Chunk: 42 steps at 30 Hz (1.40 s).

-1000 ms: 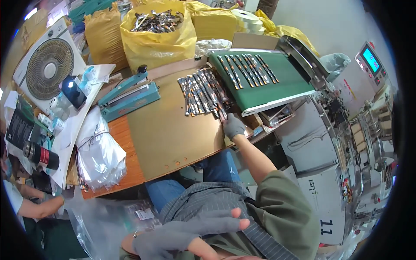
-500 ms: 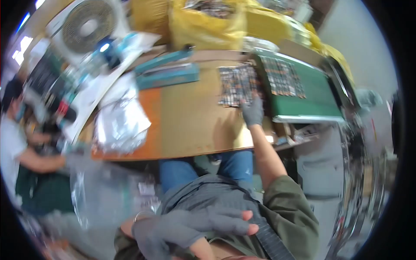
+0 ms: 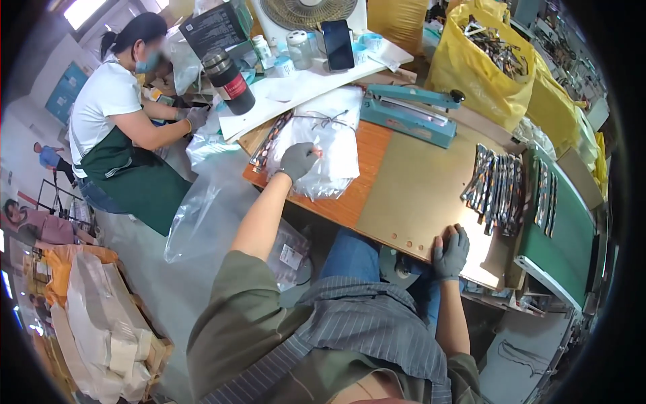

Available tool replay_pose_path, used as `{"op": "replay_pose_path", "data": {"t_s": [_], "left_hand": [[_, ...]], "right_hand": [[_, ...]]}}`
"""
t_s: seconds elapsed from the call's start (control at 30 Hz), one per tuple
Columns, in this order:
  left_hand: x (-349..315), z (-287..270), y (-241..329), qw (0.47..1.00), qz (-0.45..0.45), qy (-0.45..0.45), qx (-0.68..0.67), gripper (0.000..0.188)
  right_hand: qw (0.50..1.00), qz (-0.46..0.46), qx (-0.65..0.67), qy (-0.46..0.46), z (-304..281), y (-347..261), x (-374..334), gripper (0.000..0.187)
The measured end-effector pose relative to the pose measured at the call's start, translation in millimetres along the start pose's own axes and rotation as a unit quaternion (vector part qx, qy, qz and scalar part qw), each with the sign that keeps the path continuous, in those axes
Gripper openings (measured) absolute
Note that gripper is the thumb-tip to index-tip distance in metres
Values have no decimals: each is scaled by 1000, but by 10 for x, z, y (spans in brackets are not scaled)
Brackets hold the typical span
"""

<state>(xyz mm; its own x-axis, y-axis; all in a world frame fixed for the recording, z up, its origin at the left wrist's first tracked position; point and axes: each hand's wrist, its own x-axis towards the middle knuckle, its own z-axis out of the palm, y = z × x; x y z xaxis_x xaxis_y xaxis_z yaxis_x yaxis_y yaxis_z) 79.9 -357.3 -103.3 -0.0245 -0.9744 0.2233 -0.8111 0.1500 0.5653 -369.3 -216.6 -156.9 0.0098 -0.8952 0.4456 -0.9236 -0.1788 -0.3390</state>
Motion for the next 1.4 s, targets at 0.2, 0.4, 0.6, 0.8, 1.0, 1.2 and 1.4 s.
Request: {"op": "replay_pose_path", "data": {"t_s": [0.2, 0.4, 0.6, 0.8, 1.0, 1.2, 1.4], "left_hand": [[-521, -231, 615, 874, -92, -81, -469, 13], [-1328, 632, 1872, 915, 37, -29, -400, 15], [-1502, 649, 1952, 783, -58, 20, -619, 26], [-1462, -76, 2381, 667, -9, -232, -708, 36], [-1154, 408, 2228, 760, 110, -88, -634, 38], [-937, 842, 1883, 851, -50, -76, -517, 35], [237, 1951, 2305, 965, -40, -95, -243, 53]], "right_hand": [[971, 106, 211, -49, 213, 41, -85, 41], [813, 30, 541, -212, -158, -1228, 384, 27], [782, 62, 575, -234, 248, -641, 878, 17], [795, -5, 547, -260, 403, -187, 883, 20], [895, 19, 345, -282, 122, 1279, 1833, 52], [805, 371, 415, -204, 110, 2096, 2084, 58], [886, 463, 9, -24, -227, 2295, 2007, 99]]}}
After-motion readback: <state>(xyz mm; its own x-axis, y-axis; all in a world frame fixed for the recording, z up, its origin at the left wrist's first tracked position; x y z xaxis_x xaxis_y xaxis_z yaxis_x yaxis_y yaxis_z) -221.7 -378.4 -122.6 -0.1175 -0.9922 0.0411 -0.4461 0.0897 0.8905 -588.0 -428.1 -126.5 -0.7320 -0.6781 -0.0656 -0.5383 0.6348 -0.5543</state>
